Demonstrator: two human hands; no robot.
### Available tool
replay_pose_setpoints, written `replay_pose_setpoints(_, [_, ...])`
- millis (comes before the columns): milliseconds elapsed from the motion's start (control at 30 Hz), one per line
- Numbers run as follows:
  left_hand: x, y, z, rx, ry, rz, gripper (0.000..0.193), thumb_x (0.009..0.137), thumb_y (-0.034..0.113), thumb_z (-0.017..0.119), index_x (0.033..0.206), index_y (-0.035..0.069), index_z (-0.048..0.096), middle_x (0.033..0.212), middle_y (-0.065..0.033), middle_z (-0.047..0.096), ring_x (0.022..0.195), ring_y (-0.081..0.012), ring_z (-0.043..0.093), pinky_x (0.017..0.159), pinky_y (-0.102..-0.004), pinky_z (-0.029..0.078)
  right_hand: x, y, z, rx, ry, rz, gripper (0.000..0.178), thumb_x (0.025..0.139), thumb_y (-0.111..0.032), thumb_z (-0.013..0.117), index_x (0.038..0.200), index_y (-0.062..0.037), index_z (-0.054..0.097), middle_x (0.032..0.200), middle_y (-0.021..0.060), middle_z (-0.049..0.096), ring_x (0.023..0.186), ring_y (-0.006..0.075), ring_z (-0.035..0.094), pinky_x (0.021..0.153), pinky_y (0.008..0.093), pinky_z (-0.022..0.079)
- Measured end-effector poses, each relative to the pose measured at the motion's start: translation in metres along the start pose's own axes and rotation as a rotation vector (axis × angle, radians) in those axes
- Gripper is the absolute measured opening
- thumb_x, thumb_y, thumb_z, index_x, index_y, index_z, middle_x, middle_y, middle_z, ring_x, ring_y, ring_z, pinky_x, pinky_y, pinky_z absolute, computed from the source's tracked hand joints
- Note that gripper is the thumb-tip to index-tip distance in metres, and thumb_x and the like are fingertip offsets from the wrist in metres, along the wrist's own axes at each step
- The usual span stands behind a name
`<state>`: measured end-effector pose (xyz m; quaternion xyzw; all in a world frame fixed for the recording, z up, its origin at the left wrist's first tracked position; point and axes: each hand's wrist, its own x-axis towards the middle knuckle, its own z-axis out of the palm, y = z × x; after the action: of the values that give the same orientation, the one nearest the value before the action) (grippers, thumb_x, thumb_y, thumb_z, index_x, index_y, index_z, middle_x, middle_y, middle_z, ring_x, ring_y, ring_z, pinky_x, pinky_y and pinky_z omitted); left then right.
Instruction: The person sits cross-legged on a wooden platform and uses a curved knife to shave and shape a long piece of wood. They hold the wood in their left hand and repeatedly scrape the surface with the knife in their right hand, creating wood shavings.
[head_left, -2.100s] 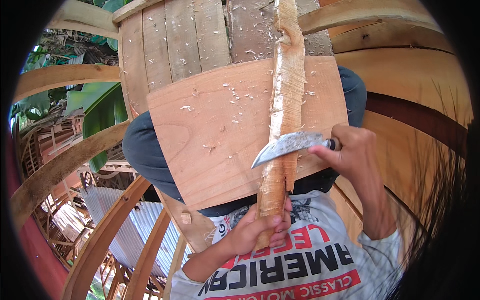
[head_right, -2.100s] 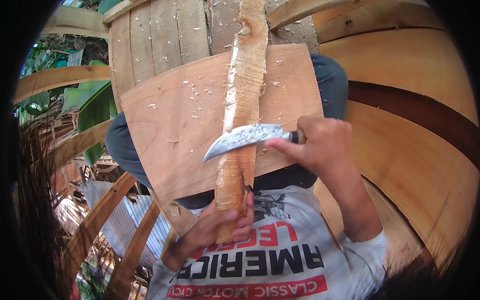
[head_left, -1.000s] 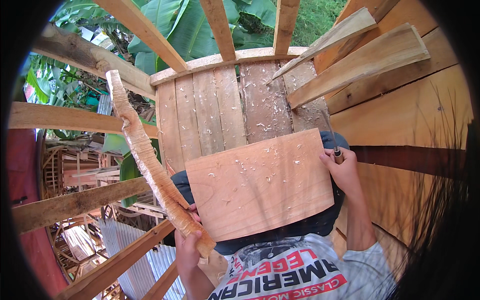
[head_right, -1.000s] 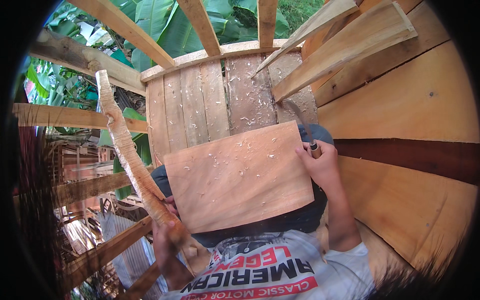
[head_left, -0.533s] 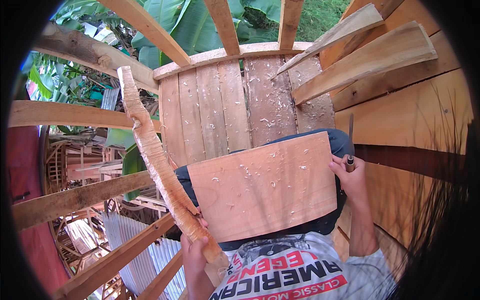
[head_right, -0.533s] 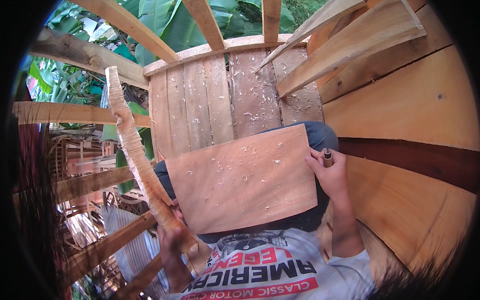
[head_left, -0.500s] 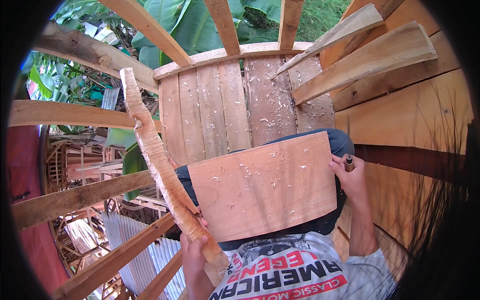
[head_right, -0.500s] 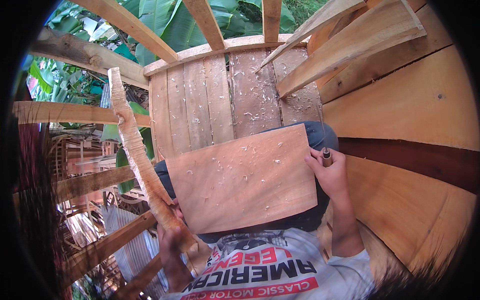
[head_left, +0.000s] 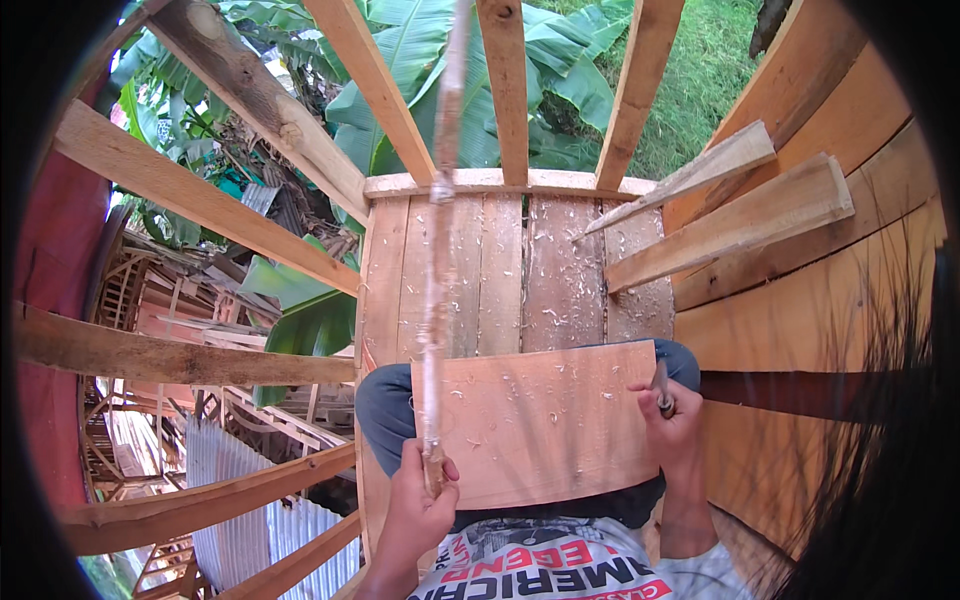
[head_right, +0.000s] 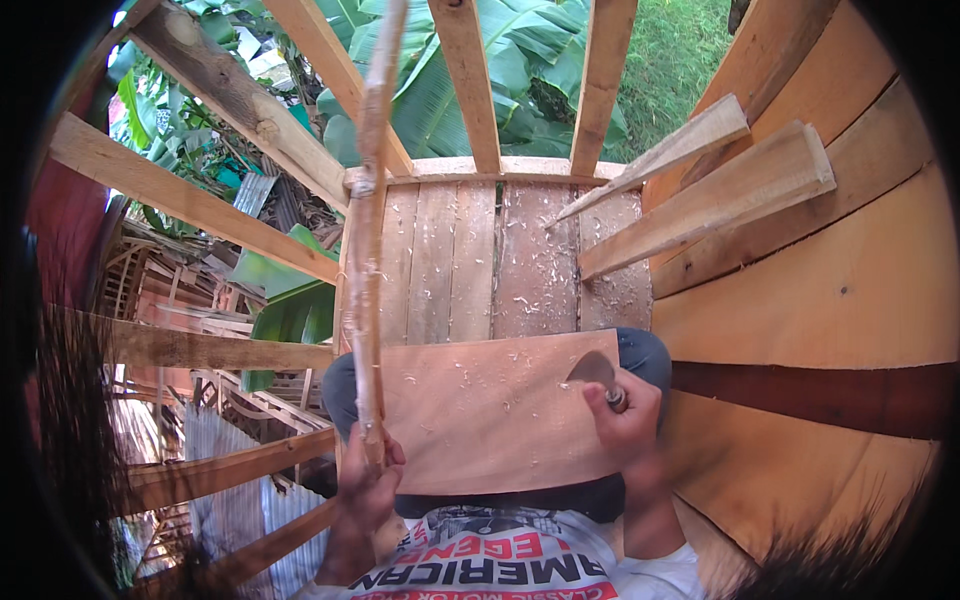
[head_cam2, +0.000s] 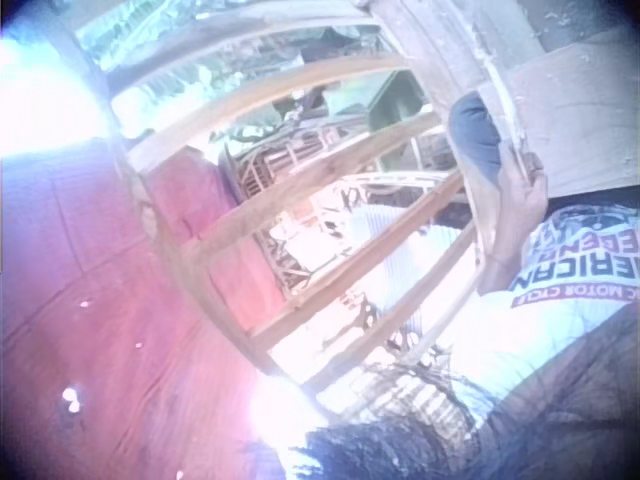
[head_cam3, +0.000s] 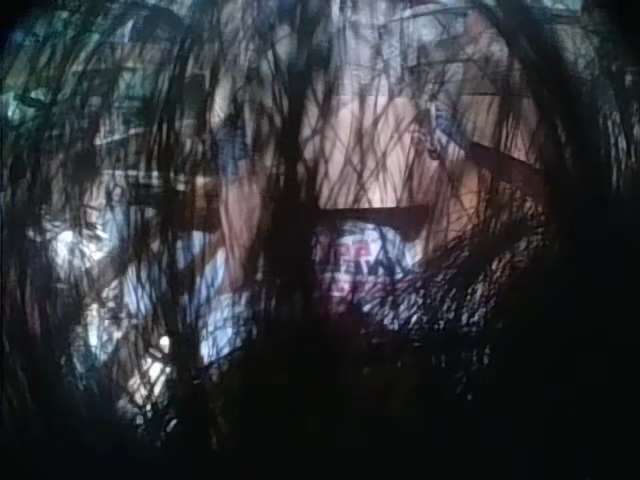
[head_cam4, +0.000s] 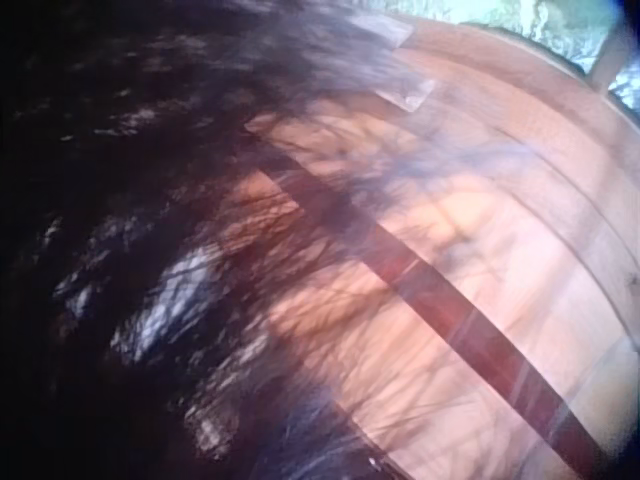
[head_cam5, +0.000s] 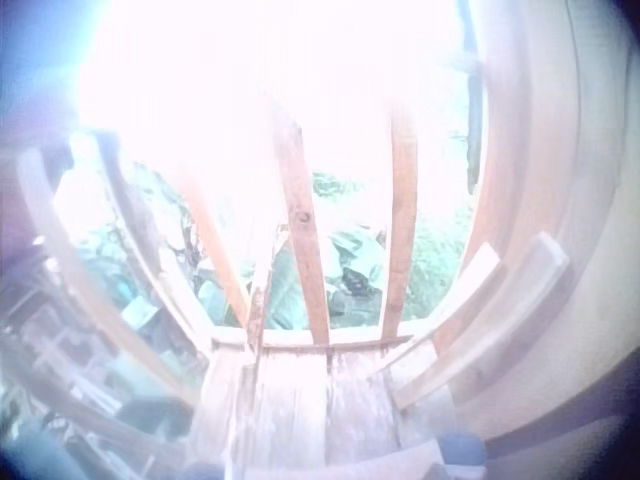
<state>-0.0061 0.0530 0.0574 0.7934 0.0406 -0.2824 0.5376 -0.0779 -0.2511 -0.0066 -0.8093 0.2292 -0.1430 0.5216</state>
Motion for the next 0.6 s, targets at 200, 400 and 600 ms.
replay_pose_setpoints(200, [0.016,0.028,0.031,0.168,-0.04,0.302,0.038,0.075,0.008,0.066,0.104,-0.001,0.043,0.077,-0.0175,0.062,0.071,-0.027,0.064,0.065,-0.0329,0.049,0.007,-0.039,0.016,-0.081,-0.211,-0.304,0.042,0.072,-0.038,0.077,0.062,-0.0035,0.055,0.049,0.0076,0.044,0.042,0.0214,0.045,0.044,0.0304,0.037])
replay_pose_setpoints(400, [0.02,0.031,0.044,0.221,-0.036,0.35,0.046,0.073,0.013,0.07,0.107,-0.001,0.042,0.078,-0.0225,0.063,0.075,-0.0369,0.066,0.064,-0.0382,0.051,0.009,-0.042,0.011,-0.182,-0.204,-0.302,0.045,0.07,-0.044,0.076,0.061,-0.0043,0.056,0.049,0.0079,0.047,0.042,0.0229,0.05,0.043,0.0316,0.039])
replay_pose_setpoints(600, [0.016,0.041,0.05,0.225,-0.102,0.341,0.048,0.074,0.015,0.07,0.108,-0.002,0.041,0.078,-0.0246,0.063,0.073,-0.0398,0.065,0.063,-0.0413,0.051,0.013,-0.049,0.007,-0.26,-0.138,-0.333,0.05,0.07,-0.049,0.075,0.058,-0.0049,0.055,0.048,0.0082,0.047,0.042,0.024,0.051,0.042,0.0321,0.039])
